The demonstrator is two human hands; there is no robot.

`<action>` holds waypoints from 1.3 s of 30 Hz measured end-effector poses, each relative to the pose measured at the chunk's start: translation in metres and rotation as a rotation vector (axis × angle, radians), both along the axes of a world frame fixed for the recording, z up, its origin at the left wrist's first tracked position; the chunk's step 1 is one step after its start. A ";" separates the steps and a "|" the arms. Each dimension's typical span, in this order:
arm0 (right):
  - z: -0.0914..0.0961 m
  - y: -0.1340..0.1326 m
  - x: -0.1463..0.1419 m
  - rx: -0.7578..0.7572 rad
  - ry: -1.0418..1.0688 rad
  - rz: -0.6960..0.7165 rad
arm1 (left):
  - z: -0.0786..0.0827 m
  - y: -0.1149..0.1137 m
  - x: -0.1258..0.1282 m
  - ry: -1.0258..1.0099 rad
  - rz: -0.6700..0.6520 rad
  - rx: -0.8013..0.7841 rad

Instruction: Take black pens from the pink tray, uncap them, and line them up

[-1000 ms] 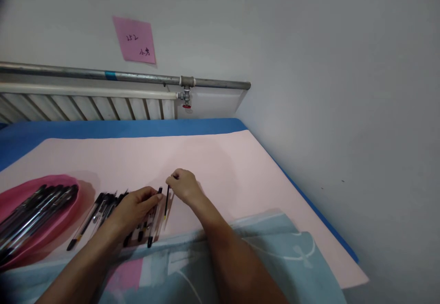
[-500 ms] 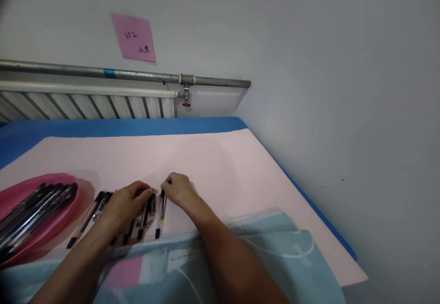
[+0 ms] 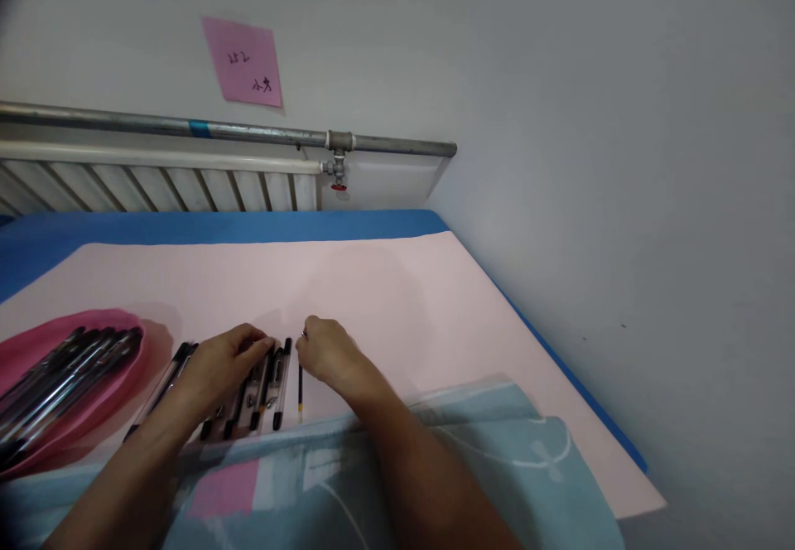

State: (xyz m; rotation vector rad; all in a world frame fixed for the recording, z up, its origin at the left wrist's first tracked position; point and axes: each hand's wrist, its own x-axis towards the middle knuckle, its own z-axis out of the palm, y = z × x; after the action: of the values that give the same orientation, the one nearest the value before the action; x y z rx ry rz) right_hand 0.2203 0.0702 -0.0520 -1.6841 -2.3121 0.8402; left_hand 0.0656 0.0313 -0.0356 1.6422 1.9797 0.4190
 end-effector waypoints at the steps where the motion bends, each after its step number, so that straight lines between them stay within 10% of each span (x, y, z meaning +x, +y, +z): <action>1: 0.004 -0.001 0.001 -0.021 -0.015 0.019 | 0.001 0.000 0.000 0.008 0.006 0.000; 9: 0.023 -0.009 0.004 -0.287 0.112 0.243 | 0.001 0.000 -0.004 0.015 0.016 0.007; 39: 0.015 -0.006 0.009 -0.094 -0.046 0.212 | 0.005 -0.001 0.000 0.114 -0.084 -0.035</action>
State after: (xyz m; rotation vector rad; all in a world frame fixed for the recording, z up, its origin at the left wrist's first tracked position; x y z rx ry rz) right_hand 0.2294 0.0642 -0.0369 -1.5261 -2.5543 0.9723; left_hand 0.0656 0.0299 -0.0309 1.7552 1.9789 0.2635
